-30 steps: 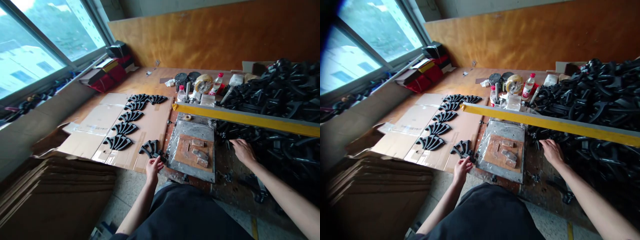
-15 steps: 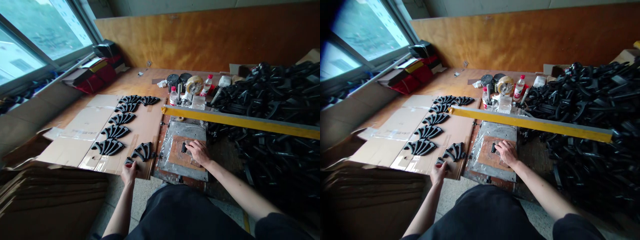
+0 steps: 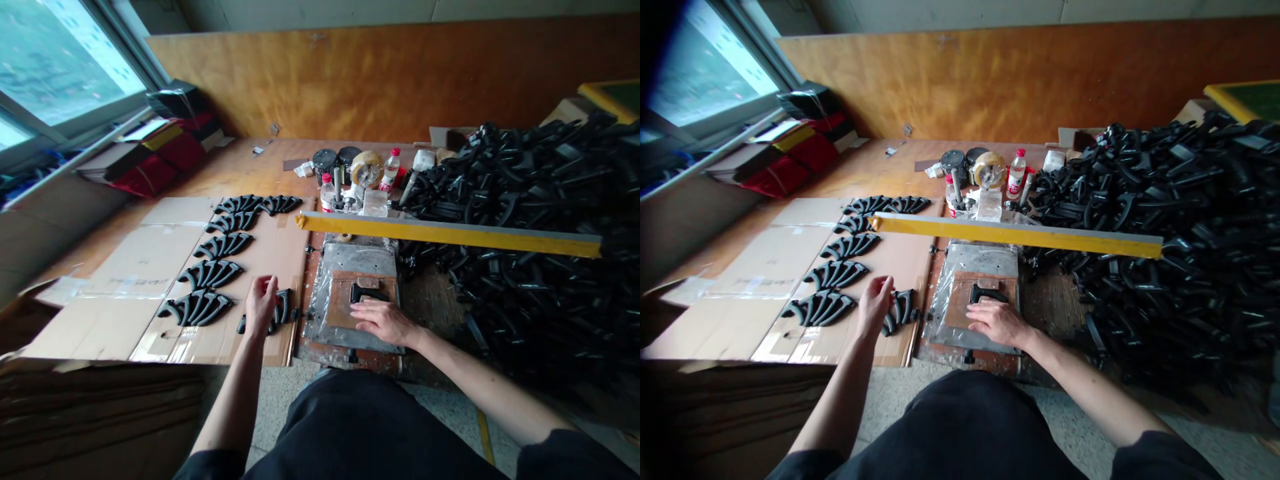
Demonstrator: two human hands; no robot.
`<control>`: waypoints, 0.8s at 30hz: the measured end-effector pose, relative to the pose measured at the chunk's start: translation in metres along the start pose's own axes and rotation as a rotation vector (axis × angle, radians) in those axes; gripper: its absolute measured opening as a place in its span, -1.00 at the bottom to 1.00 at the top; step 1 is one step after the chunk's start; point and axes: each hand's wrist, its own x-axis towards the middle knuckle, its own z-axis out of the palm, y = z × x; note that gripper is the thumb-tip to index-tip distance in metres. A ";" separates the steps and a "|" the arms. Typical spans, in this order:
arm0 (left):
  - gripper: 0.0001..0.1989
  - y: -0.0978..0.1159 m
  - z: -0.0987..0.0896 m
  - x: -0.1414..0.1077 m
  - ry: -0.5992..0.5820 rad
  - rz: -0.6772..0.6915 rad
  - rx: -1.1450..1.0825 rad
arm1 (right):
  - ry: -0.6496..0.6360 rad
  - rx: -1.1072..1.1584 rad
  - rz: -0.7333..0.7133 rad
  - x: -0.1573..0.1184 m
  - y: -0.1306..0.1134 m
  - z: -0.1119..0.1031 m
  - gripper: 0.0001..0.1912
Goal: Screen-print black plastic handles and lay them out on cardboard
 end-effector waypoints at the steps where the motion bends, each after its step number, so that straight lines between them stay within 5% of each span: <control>1: -0.52 0.032 0.011 0.001 -0.074 0.083 -0.190 | 0.059 0.061 0.045 -0.001 0.000 -0.007 -0.71; 5: -0.46 0.140 0.046 -0.007 -0.382 0.267 -0.639 | 0.259 0.213 0.404 -0.008 0.026 -0.037 -0.73; 8: -0.45 0.164 0.052 -0.021 -0.472 0.294 -0.699 | 0.425 0.254 0.707 -0.029 0.066 -0.067 -0.68; 12: -0.42 0.119 0.042 -0.042 -0.498 0.145 -0.549 | 0.676 0.172 0.847 -0.049 0.097 -0.109 -0.62; 16: -0.42 0.042 0.051 -0.057 -0.580 -0.002 -0.300 | 0.705 -0.048 0.630 -0.009 0.079 -0.122 -0.57; 20: -0.32 -0.014 0.080 -0.058 -0.512 0.015 -0.130 | 0.436 -0.387 0.363 0.058 0.048 -0.102 -0.42; 24: -0.37 -0.030 0.092 -0.053 -0.488 0.037 0.015 | 0.092 -0.462 0.420 0.081 0.035 -0.073 -0.79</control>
